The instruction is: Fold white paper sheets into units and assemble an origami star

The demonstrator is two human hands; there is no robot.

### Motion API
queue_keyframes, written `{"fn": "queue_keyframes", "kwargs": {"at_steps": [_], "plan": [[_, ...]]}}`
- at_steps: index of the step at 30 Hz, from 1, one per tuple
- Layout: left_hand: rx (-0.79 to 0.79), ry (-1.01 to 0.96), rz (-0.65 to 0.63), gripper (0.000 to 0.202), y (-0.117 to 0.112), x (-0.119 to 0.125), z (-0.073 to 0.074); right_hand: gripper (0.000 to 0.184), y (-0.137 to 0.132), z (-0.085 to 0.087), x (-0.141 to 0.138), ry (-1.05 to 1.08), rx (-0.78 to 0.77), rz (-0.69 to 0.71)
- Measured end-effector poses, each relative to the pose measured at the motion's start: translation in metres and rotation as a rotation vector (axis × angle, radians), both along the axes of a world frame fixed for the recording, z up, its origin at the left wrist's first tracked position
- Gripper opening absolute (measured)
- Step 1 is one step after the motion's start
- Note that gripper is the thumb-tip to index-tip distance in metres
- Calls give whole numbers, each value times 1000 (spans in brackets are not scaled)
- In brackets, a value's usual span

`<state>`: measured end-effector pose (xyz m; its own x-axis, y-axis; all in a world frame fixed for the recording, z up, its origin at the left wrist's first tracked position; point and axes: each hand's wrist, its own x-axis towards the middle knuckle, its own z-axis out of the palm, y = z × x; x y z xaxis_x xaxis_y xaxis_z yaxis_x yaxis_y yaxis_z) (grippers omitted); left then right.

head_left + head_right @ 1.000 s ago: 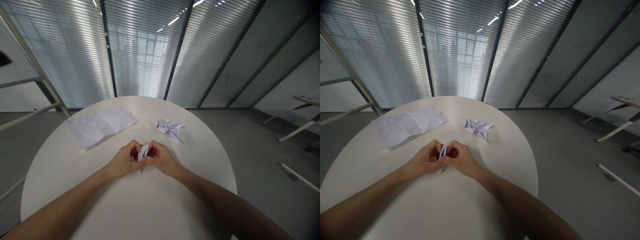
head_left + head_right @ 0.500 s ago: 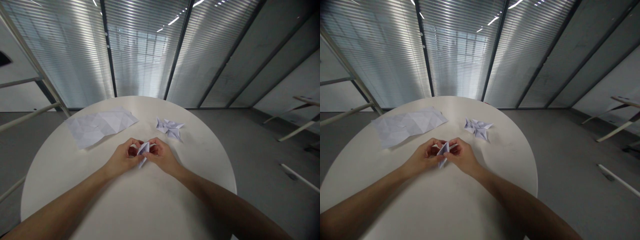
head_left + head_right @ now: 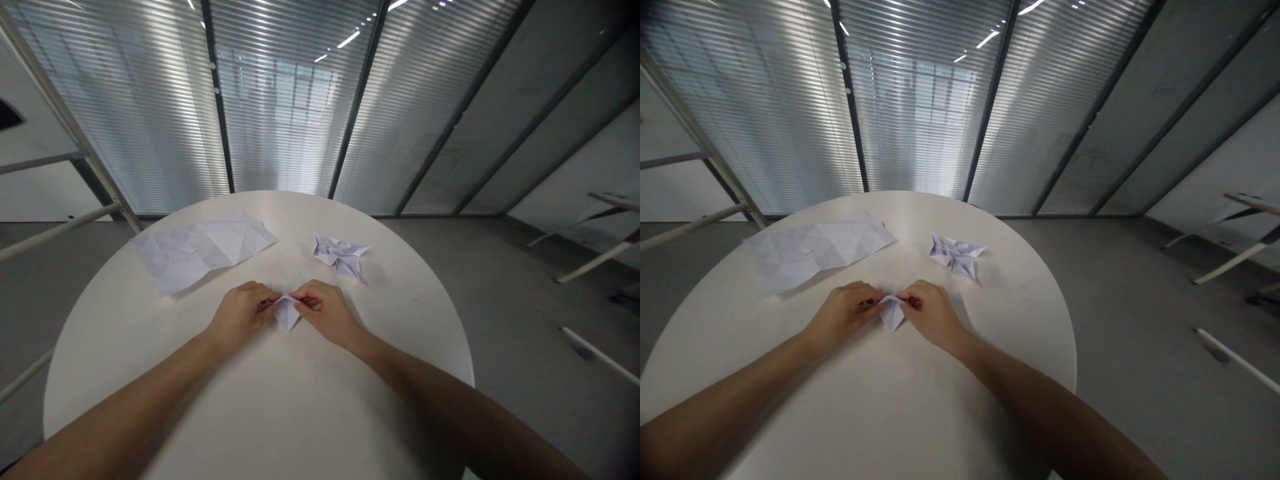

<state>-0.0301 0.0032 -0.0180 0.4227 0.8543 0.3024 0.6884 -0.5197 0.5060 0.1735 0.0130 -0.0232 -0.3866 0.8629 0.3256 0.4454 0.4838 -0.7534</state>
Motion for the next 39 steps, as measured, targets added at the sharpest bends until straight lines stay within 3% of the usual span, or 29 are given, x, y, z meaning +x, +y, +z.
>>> {"fn": "queue_keyframes", "kwargs": {"at_steps": [4, 9, 13, 17, 20, 27, 39], "plan": [[124, 135, -99, 18, 3, -5, -4, 15, 2, 5, 7, -187, 152, 89], [209, 320, -243, 22, -1, -7, 7, 18, 2, 10, 18, -459, 303, 223], [284, 433, -268, 24, -5, -5, 12, 21, -3, 16, 21, -624, 369, 279], [362, 483, -268, 26, -4, -4, 7, 22, -6, 20, 19, -674, 380, 319], [343, 465, -277, 27, -2, -4, 4, 21, -6, 20, 18, -645, 344, 303], [118, 242, -272, 27, 1, -5, 7, 11, 2, 17, 18, -452, 121, 174], [5, 163, -7, 26, 5, 6, -2, 18, -2, 19, 6, -515, 84, -73]]}}
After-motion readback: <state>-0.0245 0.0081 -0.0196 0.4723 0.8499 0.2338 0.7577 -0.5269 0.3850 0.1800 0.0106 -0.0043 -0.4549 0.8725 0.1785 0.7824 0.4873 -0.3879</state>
